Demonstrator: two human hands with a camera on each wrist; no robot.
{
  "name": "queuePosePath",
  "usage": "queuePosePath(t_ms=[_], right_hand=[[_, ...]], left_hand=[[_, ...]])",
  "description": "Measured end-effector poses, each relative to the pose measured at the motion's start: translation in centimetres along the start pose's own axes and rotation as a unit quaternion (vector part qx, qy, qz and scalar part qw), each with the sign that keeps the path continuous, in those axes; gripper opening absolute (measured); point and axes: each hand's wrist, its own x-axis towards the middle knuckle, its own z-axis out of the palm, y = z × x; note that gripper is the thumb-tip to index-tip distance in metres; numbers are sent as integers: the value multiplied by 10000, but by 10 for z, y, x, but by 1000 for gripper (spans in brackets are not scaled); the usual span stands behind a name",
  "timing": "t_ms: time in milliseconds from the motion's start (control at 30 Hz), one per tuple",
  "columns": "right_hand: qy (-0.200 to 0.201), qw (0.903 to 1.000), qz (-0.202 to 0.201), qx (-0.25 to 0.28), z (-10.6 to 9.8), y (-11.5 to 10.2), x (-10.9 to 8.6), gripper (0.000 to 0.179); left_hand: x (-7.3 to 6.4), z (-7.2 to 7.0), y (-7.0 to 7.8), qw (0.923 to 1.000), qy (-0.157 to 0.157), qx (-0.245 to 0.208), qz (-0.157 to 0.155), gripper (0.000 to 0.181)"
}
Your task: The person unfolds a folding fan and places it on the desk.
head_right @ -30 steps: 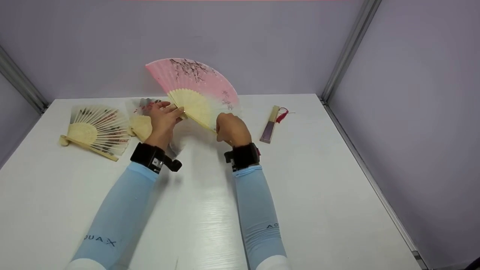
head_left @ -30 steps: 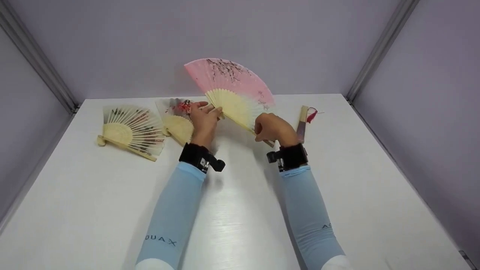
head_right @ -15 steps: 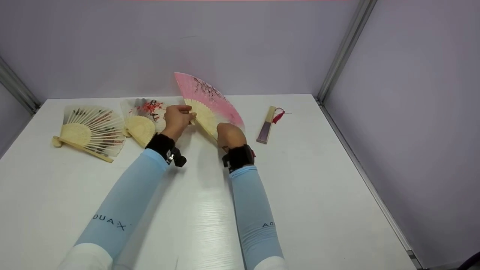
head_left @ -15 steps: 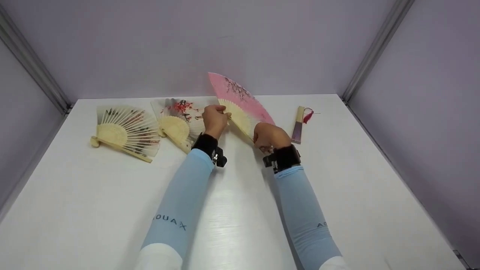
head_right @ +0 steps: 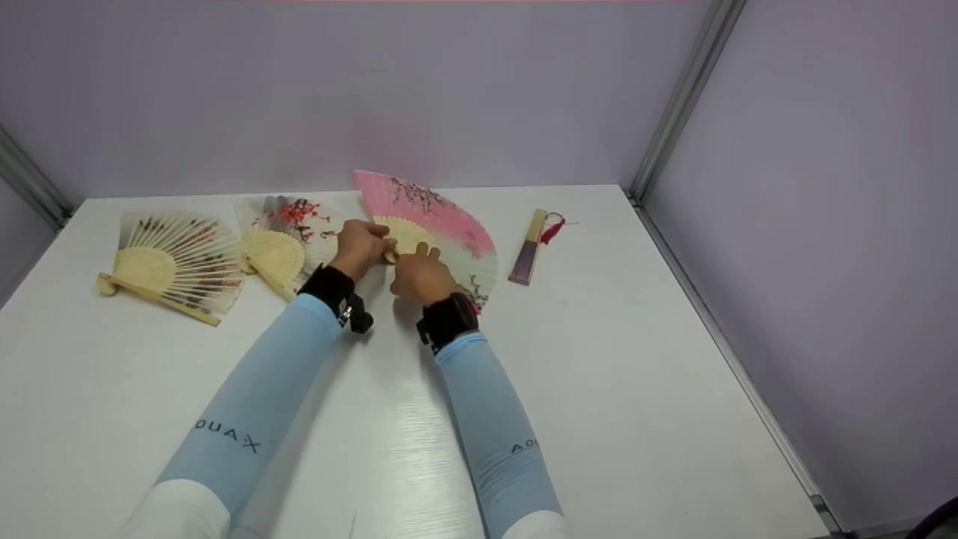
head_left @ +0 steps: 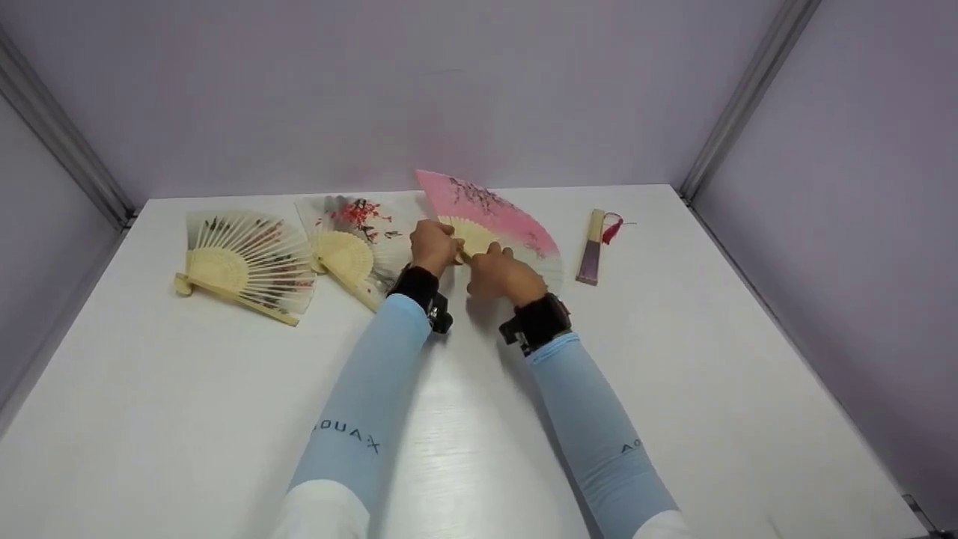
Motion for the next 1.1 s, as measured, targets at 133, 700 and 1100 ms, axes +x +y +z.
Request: queuePosePath(t_ms=[133, 700, 1100], right_hand=[[-305, 9993, 212, -97, 4, -1, -1, 68], [-301, 9990, 303, -97, 7, -4, -5, 60], [-213, 9961, 775, 350, 2, -17, -19, 34]], left_hand=[[0, 0, -3, 9997, -194, 137, -97, 41], [41, 24, -24, 9495, -592, 2974, 808, 38], [-18, -8, 8, 8770, -797, 4522, 1414, 53]])
